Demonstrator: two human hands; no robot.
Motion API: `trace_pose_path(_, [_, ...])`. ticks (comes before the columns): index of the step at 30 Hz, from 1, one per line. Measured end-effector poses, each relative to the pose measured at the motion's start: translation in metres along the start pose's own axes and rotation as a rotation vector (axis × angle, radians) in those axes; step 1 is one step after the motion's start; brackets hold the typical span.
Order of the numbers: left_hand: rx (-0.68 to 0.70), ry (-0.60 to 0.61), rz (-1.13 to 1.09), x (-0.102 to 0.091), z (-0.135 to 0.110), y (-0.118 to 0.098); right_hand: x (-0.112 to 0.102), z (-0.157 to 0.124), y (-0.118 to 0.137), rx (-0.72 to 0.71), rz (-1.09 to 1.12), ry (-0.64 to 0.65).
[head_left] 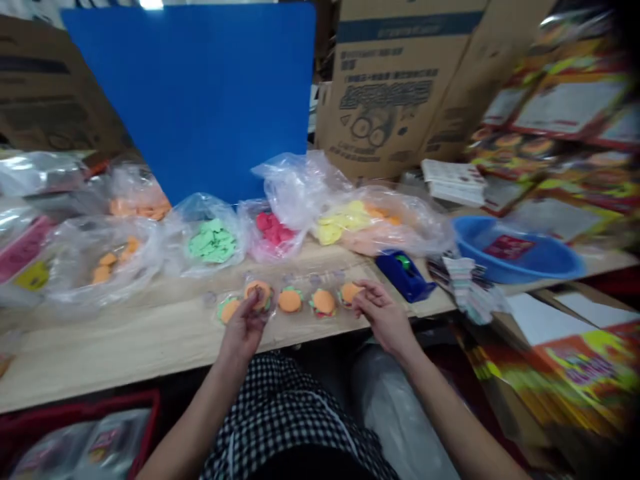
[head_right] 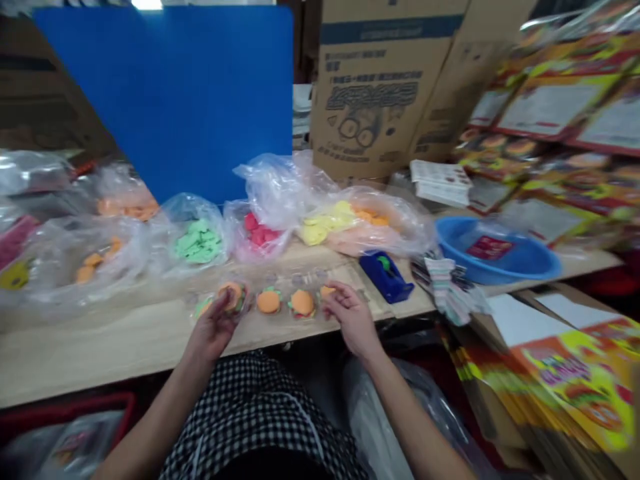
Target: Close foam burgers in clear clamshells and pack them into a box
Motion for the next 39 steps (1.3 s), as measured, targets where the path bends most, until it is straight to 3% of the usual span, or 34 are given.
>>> trace_pose_path(3, [0.037,0.021,-0.028,-0.001,-0.004,0.001,0.086,-0.016,0.008,-0.013,0.011,0.241])
trace_pose_path(5, [0.055,0.046,-0.032,0.000,-0.010,0.000,0.123,-0.022,0.005,-0.045,0.000,0.309])
trace_pose_path(7, [0.076,0.075,-0.030,0.001,-0.016,-0.002,0.144,-0.022,-0.004,-0.075,-0.025,0.333])
trace_pose_path(14, [0.124,0.050,-0.074,-0.009,-0.026,-0.012,0.170,-0.023,-0.023,-0.124,-0.113,0.294])
trace_pose_path(19, [0.087,0.021,-0.143,-0.022,-0.027,-0.018,0.179,-0.022,-0.038,0.032,-0.024,0.330])
trace_pose_path(21, [0.091,0.013,-0.172,-0.029,-0.026,-0.024,0.174,-0.020,-0.047,0.078,-0.030,0.278])
trace_pose_path(23, [0.121,-0.009,-0.189,-0.037,-0.026,-0.034,0.163,-0.018,-0.045,-0.003,-0.124,0.154])
trace_pose_path(26, [0.169,-0.020,-0.188,-0.049,-0.027,-0.047,0.161,-0.028,-0.021,-0.281,-0.367,0.052])
trace_pose_path(28, [0.191,-0.001,-0.176,-0.054,-0.028,-0.053,0.179,-0.039,-0.008,-0.422,-0.501,0.143])
trace_pose_path(30, [0.220,0.024,-0.164,-0.057,-0.031,-0.057,0.203,-0.047,-0.004,-0.469,-0.566,0.268])
trace_pose_path(35, [0.260,0.066,-0.197,-0.065,-0.049,-0.063,0.248,-0.059,-0.025,-0.304,-0.493,0.513])
trace_pose_path(39, [0.278,0.086,-0.142,-0.079,-0.069,-0.075,0.267,-0.074,-0.043,-0.167,-0.369,0.617])
Point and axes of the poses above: each hand's wrist, its own z-axis towards the middle knuckle, its own x-axis out of the palm, y = z × x, the point moved 7 cm from there along z, towards the middle knuckle, and after that the axes turned 2 degrees about -x, right-handed, at the moved point
